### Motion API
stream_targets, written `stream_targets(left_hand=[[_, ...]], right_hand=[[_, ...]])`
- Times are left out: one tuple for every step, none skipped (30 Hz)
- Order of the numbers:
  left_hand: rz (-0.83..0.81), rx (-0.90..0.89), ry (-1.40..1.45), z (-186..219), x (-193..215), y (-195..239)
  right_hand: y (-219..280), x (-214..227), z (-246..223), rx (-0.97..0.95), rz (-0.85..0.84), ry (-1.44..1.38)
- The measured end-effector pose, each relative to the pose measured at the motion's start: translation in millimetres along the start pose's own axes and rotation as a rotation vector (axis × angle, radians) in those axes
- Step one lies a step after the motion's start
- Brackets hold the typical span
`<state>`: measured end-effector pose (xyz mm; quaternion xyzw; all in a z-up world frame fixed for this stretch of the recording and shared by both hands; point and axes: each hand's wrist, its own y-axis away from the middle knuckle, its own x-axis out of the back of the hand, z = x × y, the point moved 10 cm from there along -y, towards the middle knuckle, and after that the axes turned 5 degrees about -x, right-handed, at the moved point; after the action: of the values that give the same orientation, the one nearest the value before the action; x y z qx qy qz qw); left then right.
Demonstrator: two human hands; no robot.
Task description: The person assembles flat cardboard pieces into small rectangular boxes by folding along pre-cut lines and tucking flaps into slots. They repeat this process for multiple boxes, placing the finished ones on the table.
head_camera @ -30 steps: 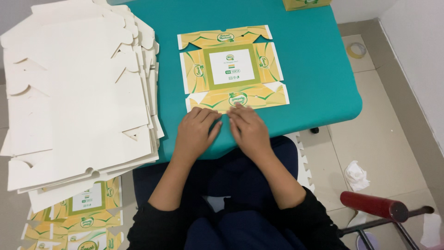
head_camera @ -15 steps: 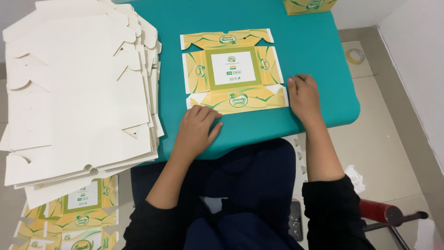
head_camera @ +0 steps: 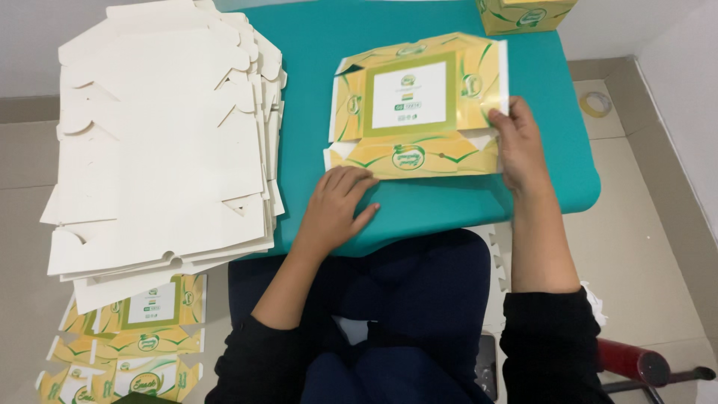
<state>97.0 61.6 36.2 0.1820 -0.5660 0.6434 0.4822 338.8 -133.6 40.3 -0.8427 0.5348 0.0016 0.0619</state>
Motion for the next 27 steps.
stream_targets(left_hand=[[0.001, -0.001, 0.000, 1.7, 2.2, -0.6], [0.020, 0.009, -0.005, 2.7, 6.3, -1.0], [0.039, 0.019, -0.010, 3.7, 10.1, -1.4], [0.038, 0.016, -0.008, 4.9, 13.4, -2.1], [0.057, -0.003, -0.020, 7.9, 18.6, -2.9], [0.077, -0.023, -0.031, 11.5, 23.4, -3.7], [0.077, -0.025, -0.028, 12.2, 24.9, -3.3], [0.131, -0.002, -0.002, 10.3, 31.7, -2.1], [0.184, 0.021, 0.024, 8.2, 38.4, -0.6], [0.183, 0.019, 0.026, 5.0, 35.8, 1.4], [0.247, 0.084, 0.096, -5.9, 38.4, 5.6], [0.310, 0.151, 0.167, -17.2, 40.3, 10.4], [0.311, 0.149, 0.169, -16.0, 43.2, 10.2], [0.350, 0.214, 0.259, -22.4, 47.0, 13.0], [0.389, 0.279, 0.349, -28.9, 50.0, 16.2], [0.390, 0.279, 0.349, -29.8, 48.5, 17.3], [0.403, 0.307, 0.320, -33.1, 48.3, 19.8], [0.416, 0.335, 0.290, -36.6, 48.4, 22.0], [0.418, 0.335, 0.289, -33.3, 51.5, 19.9], [0.353, 0.321, 0.204, -27.4, 51.3, 15.4], [0.287, 0.307, 0.119, -21.6, 50.4, 11.0], [0.287, 0.307, 0.119, -24.4, 46.6, 12.5], [0.233, 0.353, 0.117, -31.1, 37.1, 14.4], [0.178, 0.399, 0.117, -37.5, 26.9, 16.7], [0.176, 0.399, 0.119, -42.5, 22.7, 17.9], [0.169, 0.461, 0.150, -52.5, 16.2, 22.2], [0.163, 0.522, 0.180, -62.1, 9.4, 26.7]], right_hand=[[6.7, 2.2, -17.1, 0.001, 0.000, 0.000], [17.3, 0.8, -52.7, 0.194, -0.004, 0.185], [31.2, -3.7, -86.1, 0.387, -0.009, 0.370], [45.9, -13.2, -106.3, 0.387, -0.006, 0.371], [67.5, -27.2, -137.3, 0.530, 0.045, 0.576], [90.4, -43.4, -166.1, 0.671, 0.095, 0.784], [90.7, -46.0, -170.5, 0.671, 0.098, 0.786], [101.3, -65.1, -178.3, 0.821, -0.023, 0.843], [114.1, -83.0, -183.2, 0.969, -0.148, 0.896], [106.3, -86.2, -170.1, 0.968, -0.145, 0.897], [110.0, -96.4, -159.1, 1.113, -0.150, 0.971], [113.7, -106.6, -146.3, 1.259, -0.157, 1.042], [114.1, -108.1, -131.9, 1.259, -0.156, 1.045], [115.3, -112.1, -115.3, 1.283, -0.148, 1.109], [116.3, -116.2, -98.3, 1.307, -0.139, 1.173], [119.8, -111.8, -81.0, 1.308, -0.140, 1.174], [113.0, -110.2, -55.1, 1.191, -0.205, 1.251], [106.4, -107.7, -28.2, 1.072, -0.271, 1.324], [109.5, -104.2, -15.8, 1.074, -0.272, 1.323], [105.5, -98.8, 1.5, 0.967, -0.298, 1.318], [101.8, -92.8, 19.5, 0.861, -0.323, 1.311], [106.6, -99.4, 9.5, 0.861, -0.323, 1.311], [106.4, -103.9, 4.4, 0.783, -0.339, 1.321], [107.0, -107.5, -0.5, 0.701, -0.353, 1.332], [107.5, -112.8, 0.1, 0.698, -0.353, 1.334], [103.8, -113.9, 5.0, 0.608, -0.355, 1.323], [100.5, -114.8, 10.4, 0.517, -0.356, 1.310]])
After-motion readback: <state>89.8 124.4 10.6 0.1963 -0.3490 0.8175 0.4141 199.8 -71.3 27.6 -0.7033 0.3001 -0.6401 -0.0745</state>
